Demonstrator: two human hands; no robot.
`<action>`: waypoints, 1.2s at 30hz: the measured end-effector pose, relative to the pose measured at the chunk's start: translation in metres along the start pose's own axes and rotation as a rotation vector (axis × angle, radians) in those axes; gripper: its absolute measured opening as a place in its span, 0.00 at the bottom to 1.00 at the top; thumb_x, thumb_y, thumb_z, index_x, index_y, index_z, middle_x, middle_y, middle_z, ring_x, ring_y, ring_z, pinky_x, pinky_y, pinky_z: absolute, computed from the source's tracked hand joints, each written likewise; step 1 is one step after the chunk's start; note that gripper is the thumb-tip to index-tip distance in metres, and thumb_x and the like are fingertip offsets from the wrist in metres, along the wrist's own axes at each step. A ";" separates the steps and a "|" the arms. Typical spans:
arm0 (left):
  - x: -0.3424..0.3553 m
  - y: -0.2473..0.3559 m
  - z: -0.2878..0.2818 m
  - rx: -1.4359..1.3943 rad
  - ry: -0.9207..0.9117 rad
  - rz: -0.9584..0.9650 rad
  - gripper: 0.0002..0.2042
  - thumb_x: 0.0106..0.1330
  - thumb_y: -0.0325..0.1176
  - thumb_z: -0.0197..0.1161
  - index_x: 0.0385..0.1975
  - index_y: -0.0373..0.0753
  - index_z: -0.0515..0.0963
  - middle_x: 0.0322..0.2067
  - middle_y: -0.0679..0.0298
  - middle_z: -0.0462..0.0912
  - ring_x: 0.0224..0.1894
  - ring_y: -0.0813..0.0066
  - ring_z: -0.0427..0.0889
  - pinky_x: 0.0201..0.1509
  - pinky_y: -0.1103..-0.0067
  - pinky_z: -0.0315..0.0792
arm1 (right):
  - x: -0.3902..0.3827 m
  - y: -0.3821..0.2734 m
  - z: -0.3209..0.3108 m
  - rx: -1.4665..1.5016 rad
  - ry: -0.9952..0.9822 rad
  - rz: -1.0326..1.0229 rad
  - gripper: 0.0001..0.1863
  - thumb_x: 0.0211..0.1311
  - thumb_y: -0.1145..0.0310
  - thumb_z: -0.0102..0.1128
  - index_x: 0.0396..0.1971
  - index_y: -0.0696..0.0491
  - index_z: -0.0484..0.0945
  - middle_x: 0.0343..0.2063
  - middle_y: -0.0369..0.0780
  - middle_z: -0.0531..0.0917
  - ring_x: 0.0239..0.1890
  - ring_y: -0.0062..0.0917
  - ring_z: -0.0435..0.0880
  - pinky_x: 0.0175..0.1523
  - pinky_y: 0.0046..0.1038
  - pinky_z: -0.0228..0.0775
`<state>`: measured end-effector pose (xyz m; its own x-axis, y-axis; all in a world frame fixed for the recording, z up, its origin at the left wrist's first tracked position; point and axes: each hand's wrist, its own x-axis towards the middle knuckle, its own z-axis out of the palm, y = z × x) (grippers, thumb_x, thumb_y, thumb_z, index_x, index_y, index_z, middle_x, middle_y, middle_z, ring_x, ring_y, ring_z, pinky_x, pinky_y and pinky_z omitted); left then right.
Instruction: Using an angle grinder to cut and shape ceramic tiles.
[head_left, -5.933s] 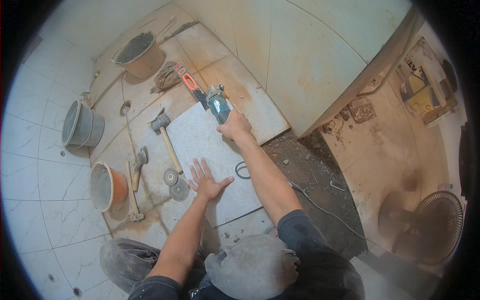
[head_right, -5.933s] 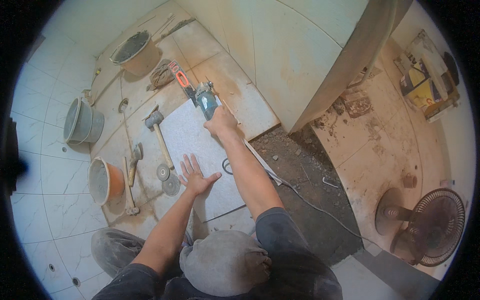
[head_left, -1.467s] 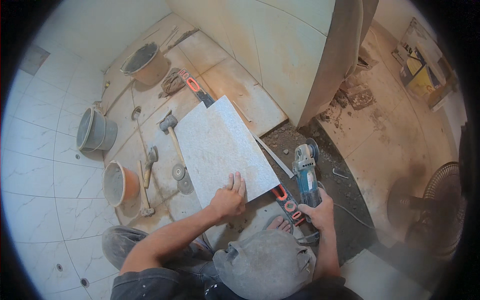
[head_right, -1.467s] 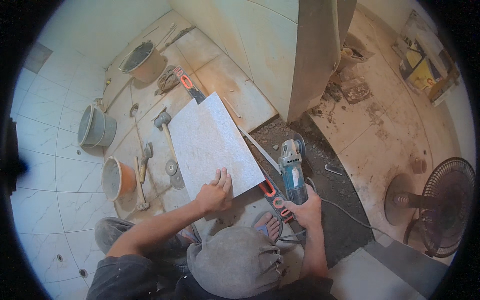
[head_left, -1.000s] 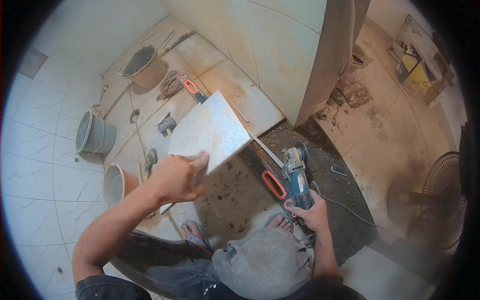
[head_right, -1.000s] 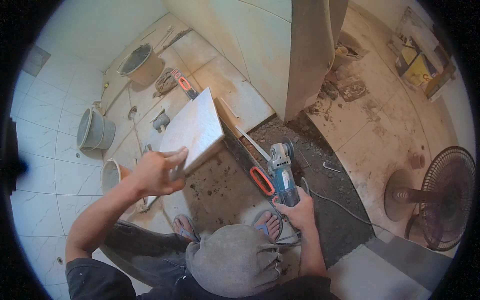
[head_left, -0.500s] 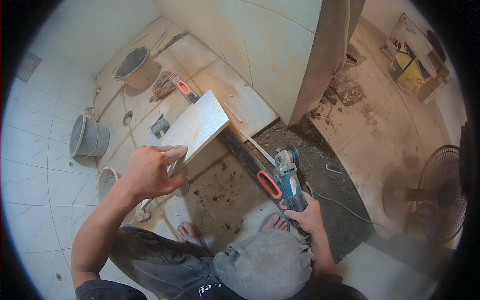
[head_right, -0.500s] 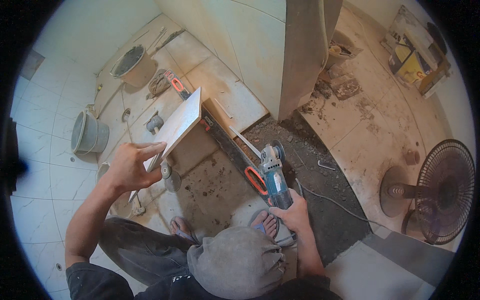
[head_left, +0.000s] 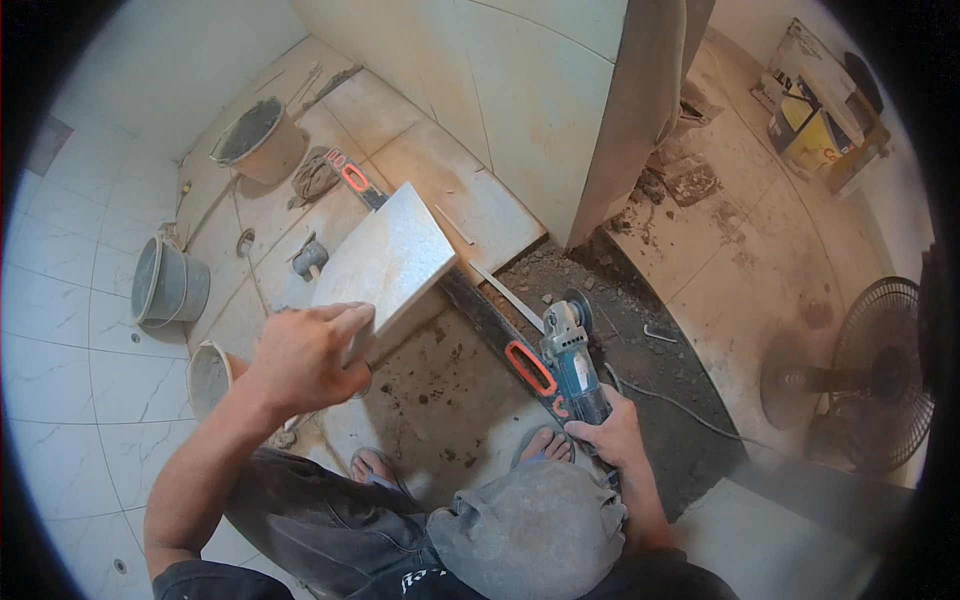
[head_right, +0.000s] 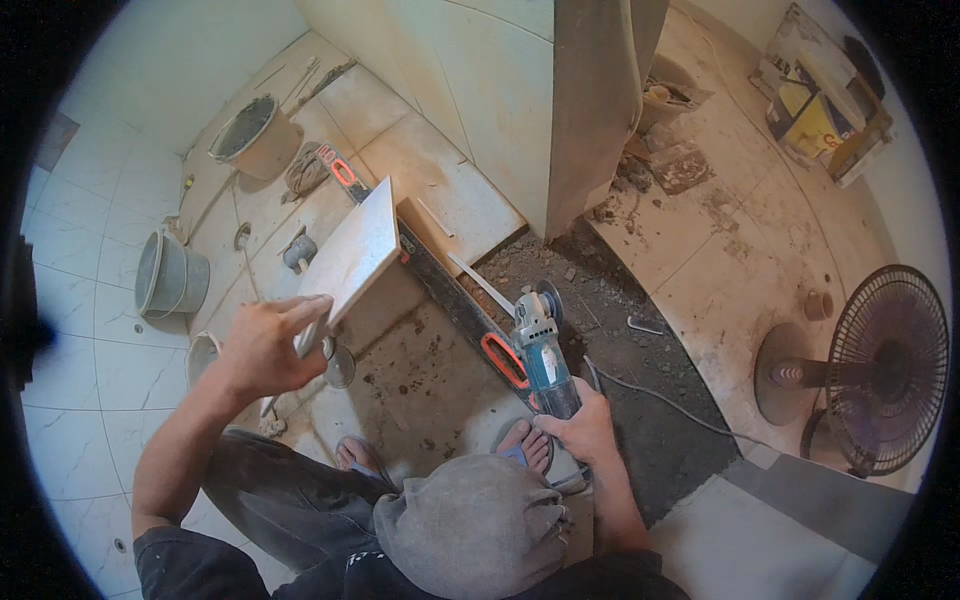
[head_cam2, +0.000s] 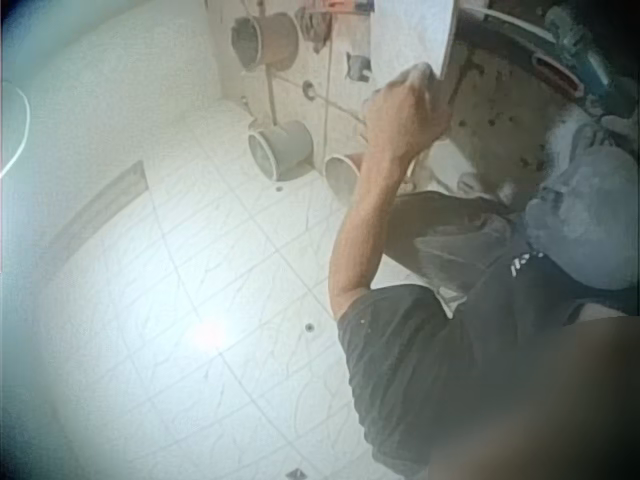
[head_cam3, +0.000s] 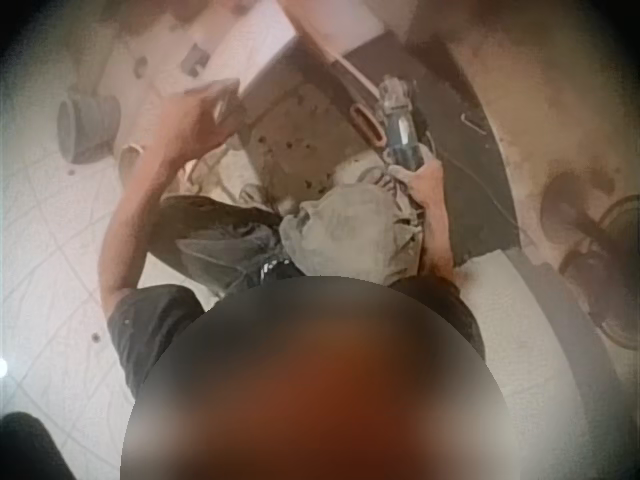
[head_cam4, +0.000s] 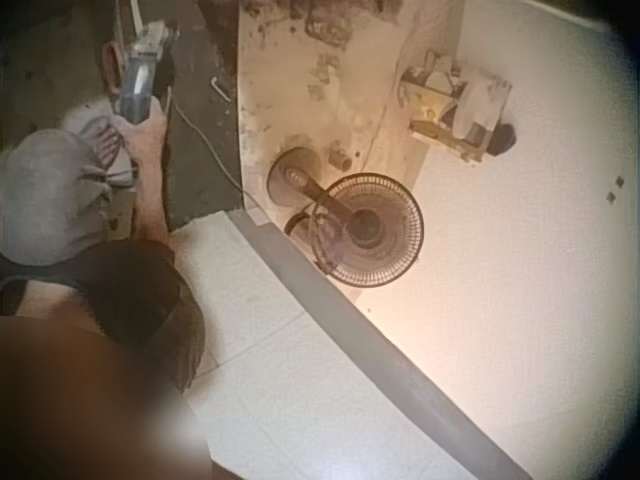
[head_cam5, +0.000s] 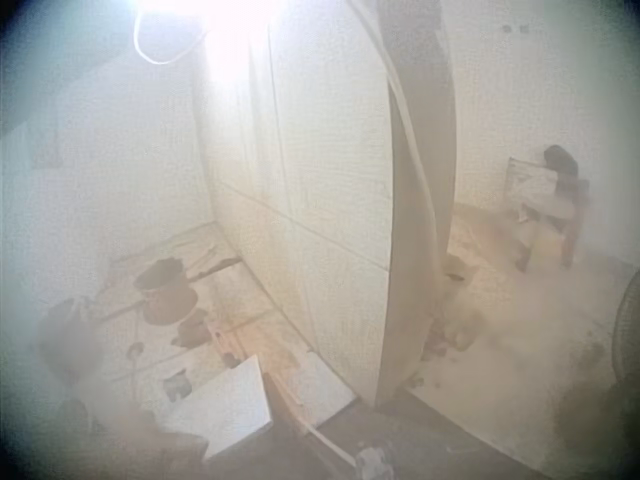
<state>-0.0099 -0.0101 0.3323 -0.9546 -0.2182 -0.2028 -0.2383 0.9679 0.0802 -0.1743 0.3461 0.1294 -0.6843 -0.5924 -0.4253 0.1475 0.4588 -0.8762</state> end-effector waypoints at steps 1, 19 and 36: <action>0.001 0.006 0.005 -0.001 0.002 0.004 0.28 0.51 0.35 0.67 0.57 0.42 0.80 0.54 0.56 0.87 0.44 0.54 0.89 0.43 0.63 0.83 | -0.001 -0.001 -0.001 -0.016 0.004 0.001 0.31 0.42 0.72 0.82 0.51 0.61 0.83 0.39 0.42 0.90 0.40 0.23 0.88 0.49 0.29 0.80; 0.057 0.104 0.257 0.092 -0.070 0.132 0.34 0.71 0.32 0.53 0.75 0.24 0.54 0.80 0.38 0.47 0.80 0.33 0.52 0.68 0.29 0.58 | 0.038 -0.031 -0.027 -0.359 0.132 -0.109 0.35 0.42 0.59 0.80 0.54 0.55 0.80 0.38 0.53 0.88 0.44 0.48 0.89 0.52 0.41 0.80; 0.070 0.113 0.302 -0.094 -0.262 -0.242 0.47 0.65 0.41 0.63 0.79 0.26 0.46 0.81 0.39 0.35 0.81 0.29 0.33 0.71 0.26 0.49 | 0.226 -0.107 0.137 -0.456 -0.088 -0.262 0.33 0.45 0.57 0.75 0.51 0.59 0.78 0.45 0.55 0.87 0.53 0.51 0.86 0.59 0.45 0.79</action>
<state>-0.0495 0.1214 0.0329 -0.7935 -0.3882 -0.4686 -0.4787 0.8737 0.0867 -0.2471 0.0727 0.0965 -0.5914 -0.7700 -0.2395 -0.3591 0.5174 -0.7768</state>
